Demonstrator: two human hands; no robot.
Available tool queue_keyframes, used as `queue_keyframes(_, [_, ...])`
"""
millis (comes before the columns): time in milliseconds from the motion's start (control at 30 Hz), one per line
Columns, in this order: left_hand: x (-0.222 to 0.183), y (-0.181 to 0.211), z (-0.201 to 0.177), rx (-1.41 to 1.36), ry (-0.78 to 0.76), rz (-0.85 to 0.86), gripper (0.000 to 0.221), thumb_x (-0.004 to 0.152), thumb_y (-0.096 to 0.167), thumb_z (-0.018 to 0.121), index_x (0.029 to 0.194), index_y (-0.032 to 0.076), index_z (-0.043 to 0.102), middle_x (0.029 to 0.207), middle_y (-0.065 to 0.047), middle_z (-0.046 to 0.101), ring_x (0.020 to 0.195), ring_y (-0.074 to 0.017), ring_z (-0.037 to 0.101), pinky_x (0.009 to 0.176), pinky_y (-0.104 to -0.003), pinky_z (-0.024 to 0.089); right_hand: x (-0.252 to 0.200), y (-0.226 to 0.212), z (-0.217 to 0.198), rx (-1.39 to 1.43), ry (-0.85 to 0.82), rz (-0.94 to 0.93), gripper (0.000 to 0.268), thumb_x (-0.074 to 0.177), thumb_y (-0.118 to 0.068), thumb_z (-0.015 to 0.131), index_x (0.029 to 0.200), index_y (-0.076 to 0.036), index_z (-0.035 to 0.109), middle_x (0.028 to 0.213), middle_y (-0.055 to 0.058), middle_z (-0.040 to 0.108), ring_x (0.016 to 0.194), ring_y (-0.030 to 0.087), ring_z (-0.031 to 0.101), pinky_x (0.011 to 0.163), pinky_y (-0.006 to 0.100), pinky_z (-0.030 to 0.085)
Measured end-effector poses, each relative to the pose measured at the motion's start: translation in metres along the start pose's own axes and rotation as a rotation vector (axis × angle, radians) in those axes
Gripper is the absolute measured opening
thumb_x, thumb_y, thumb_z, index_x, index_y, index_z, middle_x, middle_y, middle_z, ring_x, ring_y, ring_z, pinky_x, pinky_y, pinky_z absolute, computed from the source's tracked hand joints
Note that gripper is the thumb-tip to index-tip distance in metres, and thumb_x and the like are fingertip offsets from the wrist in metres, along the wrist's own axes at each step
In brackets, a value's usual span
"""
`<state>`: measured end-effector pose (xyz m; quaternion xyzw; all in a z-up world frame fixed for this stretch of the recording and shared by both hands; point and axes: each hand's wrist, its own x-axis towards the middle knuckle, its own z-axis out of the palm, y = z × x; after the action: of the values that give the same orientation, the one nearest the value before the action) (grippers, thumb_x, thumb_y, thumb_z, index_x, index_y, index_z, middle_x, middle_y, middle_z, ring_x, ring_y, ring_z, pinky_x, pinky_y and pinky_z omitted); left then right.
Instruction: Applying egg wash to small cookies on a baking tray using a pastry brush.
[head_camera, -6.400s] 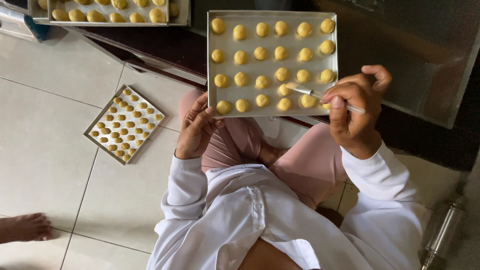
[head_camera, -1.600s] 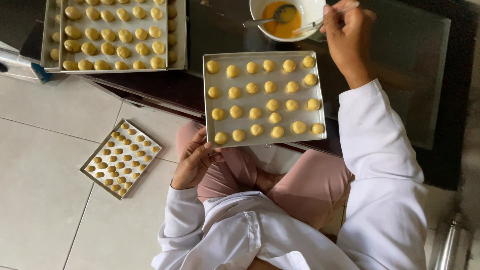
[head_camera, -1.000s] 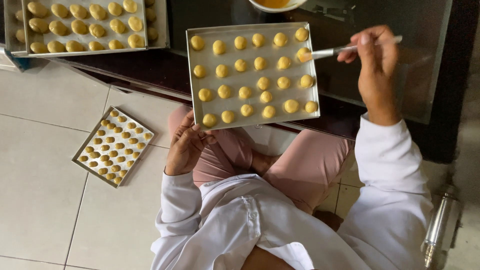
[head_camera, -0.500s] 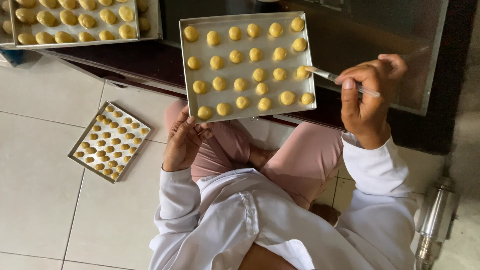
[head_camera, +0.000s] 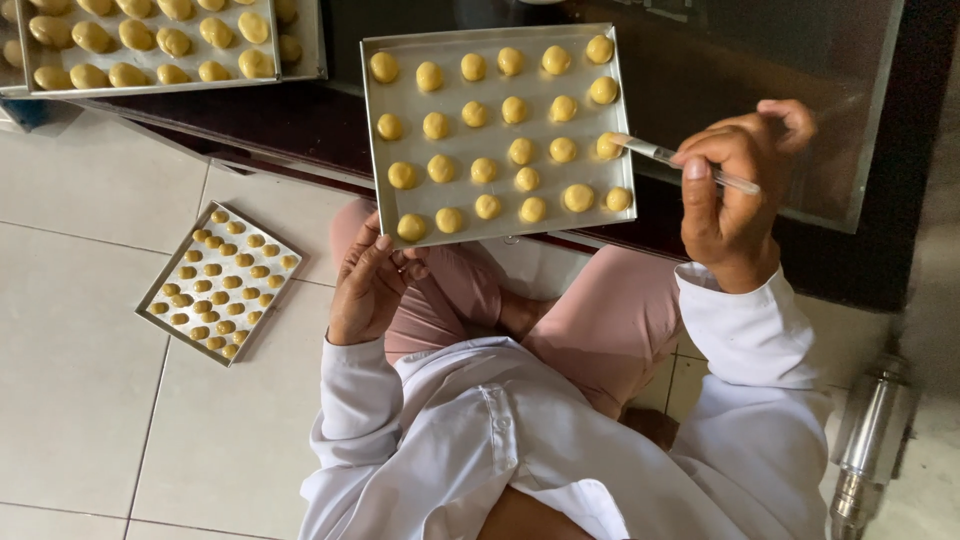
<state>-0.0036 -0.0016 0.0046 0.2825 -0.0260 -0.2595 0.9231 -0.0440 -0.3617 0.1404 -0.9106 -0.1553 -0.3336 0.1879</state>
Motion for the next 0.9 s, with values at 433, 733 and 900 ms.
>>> queue_keyframes(433, [0.0, 0.0, -0.001, -0.029, -0.003, -0.007, 0.04, 0.103, 0.01, 0.054, 0.141, 0.004, 0.047, 0.108, -0.01, 0.067, 0.099, -0.0177, 0.067, 0.079, -0.031, 0.055, 0.004, 0.016, 0.011, -0.024, -0.009, 0.005, 0.033, 0.107, -0.018, 0.042, 0.082, -0.004, 0.058, 0.075, 0.008, 0.057, 0.07, 0.023, 0.04, 0.112, 0.049, 0.026])
queue_keyframes(733, [-0.001, -0.002, -0.003, -0.024, -0.005, 0.009, 0.043, 0.101, 0.008, 0.057, 0.143, 0.001, 0.046, 0.115, -0.012, 0.067, 0.102, -0.0205, 0.069, 0.082, -0.031, 0.058, 0.002, 0.006, 0.008, 0.001, -0.015, 0.004, 0.024, 0.102, -0.014, 0.044, 0.085, -0.003, 0.058, 0.08, 0.011, 0.059, 0.092, 0.029, 0.046, 0.113, 0.049, 0.025])
queue_keyframes(900, [0.0, -0.001, -0.003, -0.017, -0.01, 0.009, 0.044, 0.101, 0.009, 0.057, 0.143, 0.0, 0.045, 0.115, -0.01, 0.067, 0.097, -0.0171, 0.067, 0.081, -0.031, 0.057, 0.0, 0.009, 0.009, 0.045, 0.025, 0.048, 0.022, 0.099, -0.011, 0.042, 0.083, -0.002, 0.056, 0.072, 0.009, 0.054, 0.1, 0.03, 0.041, 0.114, 0.046, 0.024])
